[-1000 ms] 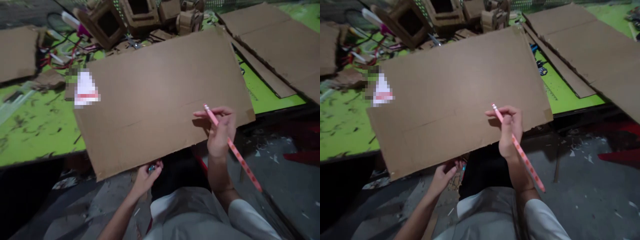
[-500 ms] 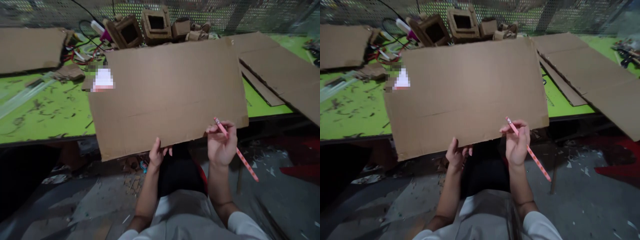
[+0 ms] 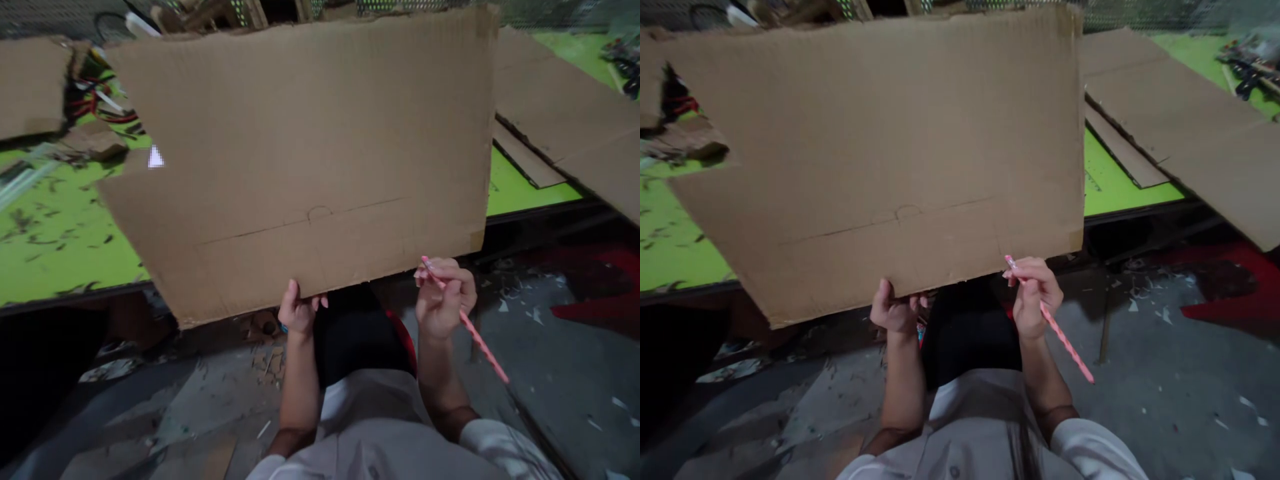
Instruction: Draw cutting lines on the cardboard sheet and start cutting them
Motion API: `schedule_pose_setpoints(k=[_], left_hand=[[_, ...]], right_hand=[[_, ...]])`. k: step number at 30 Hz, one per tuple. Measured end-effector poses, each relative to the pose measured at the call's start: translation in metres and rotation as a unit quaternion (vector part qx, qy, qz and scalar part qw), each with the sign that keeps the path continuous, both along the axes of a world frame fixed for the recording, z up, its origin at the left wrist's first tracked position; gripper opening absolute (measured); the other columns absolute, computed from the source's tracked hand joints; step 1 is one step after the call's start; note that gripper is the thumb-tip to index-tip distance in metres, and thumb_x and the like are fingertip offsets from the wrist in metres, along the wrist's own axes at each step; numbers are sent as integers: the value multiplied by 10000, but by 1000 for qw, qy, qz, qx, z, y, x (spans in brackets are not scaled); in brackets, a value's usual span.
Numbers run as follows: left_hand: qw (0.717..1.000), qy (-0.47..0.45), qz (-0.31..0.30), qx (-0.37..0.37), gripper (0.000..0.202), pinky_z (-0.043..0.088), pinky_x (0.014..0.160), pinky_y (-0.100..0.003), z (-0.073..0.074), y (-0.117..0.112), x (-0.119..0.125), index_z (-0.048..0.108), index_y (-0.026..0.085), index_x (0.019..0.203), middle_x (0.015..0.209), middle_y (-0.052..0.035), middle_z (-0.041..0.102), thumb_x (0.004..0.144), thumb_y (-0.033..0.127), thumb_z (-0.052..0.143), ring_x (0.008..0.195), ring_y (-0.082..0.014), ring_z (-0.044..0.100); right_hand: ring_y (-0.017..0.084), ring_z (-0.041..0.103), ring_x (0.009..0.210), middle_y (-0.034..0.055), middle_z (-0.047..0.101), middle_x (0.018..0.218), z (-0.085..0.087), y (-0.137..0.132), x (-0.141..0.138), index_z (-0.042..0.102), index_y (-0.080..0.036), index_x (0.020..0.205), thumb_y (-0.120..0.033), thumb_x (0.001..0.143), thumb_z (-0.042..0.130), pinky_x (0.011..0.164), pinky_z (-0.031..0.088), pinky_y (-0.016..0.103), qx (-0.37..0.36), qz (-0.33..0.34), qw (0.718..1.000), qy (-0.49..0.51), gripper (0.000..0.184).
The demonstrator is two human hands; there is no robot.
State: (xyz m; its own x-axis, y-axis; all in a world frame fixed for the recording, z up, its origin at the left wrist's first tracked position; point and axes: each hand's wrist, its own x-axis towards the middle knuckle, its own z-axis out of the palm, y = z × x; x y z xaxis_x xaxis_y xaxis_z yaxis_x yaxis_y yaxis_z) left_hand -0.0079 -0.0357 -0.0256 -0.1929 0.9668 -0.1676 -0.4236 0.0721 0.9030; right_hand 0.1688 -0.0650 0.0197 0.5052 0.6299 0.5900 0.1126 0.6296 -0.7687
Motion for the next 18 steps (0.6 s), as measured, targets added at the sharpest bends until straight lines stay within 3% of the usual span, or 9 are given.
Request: schedule_pose_setpoints(k=[3,9,18], left_hand=[[1000,3,12,2,506,282,230,-254,0,-1,0,516,225,508,288,79,306,572,724,561,206,-99,311],[1000,27,12,8,588,272,250,-245,0,-6,-1,354,246,314,239,46,233,609,718,544,220,-116,368],[995,89,44,-16,645,261,254,-251,-6,-8,-4,292,253,310,249,38,192,629,797,423,219,-104,322]], right_hand=[[124,541,600,2,576,647,-2,-3,-1,652,-224,832,-342,909,484,513,425,256,-18,27,999,-9,219],[123,544,539,-29,552,597,-1,-7,0,587,-230,865,-402,884,525,481,431,250,-45,6,999,26,184],[119,491,484,-34,530,535,5,-15,4,575,-215,763,-374,885,530,466,398,259,-35,26,999,14,206]])
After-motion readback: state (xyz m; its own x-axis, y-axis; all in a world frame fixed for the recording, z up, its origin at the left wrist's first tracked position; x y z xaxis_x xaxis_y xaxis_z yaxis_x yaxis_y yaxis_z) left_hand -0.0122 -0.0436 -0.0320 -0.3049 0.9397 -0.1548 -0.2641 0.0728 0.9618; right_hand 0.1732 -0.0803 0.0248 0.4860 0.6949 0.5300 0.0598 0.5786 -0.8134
